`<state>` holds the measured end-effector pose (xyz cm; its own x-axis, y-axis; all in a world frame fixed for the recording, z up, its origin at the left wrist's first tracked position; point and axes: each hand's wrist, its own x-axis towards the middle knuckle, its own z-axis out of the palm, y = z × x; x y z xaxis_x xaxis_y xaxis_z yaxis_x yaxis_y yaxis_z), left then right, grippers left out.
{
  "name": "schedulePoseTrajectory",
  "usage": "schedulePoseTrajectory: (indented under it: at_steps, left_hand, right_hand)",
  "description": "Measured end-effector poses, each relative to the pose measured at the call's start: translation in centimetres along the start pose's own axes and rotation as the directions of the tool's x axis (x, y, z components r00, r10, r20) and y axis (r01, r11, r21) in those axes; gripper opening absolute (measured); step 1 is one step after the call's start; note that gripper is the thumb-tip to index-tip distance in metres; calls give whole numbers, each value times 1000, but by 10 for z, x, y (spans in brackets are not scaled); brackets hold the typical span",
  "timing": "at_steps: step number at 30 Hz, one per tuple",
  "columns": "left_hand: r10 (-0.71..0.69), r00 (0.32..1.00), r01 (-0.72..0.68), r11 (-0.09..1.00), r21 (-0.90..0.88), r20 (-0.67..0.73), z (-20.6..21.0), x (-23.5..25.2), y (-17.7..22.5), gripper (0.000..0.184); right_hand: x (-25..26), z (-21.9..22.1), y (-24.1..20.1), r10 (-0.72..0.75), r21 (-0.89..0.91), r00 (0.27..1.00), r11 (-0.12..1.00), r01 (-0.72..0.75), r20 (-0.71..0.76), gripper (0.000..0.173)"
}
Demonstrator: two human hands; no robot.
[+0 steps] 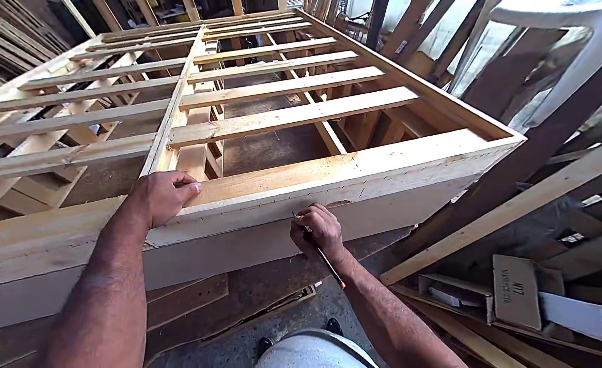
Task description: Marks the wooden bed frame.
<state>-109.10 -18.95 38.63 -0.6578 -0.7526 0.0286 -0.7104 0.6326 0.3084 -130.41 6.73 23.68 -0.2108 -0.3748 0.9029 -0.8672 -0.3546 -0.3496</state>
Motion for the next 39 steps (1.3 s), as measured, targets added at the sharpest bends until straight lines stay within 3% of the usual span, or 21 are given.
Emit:
schedulePoseTrajectory:
  at_steps: [8,14,20,24,31,35,39]
  left_hand:
    - [-4,1000,5,1000,-31,16,-1,2,-1,28]
    - [2,1000,-2,1000,-8,10,1,2,-1,29]
    - [13,1000,-13,1000,-6,9,1,1,-1,28]
    - [23,1000,-23,1000,-3,-10,2,2,-2,27]
    - [25,1000,-26,1000,-12,-7,3,0,-4,26]
    - [37,999,-37,999,-2,-19,2,1,-5,25]
    - [31,999,-31,1000,-1,-10,2,1,-4,25]
  right_hand:
    - [5,5,11,-25,-78,993,997,17,-111,3]
    - [-7,7,13,-57,-158,998,986,56,0,6]
    - [3,3,13,-105,-154,994,983,105,9,4]
    - [-6,2,14,-58,-179,996,983,45,-65,3]
    - [-15,15,8,-50,-146,999,988,51,12,5]
    - [-10,2,13,-31,-137,995,990,17,-99,2]
    - [-10,-2,17,-24,-158,994,987,6,-109,2]
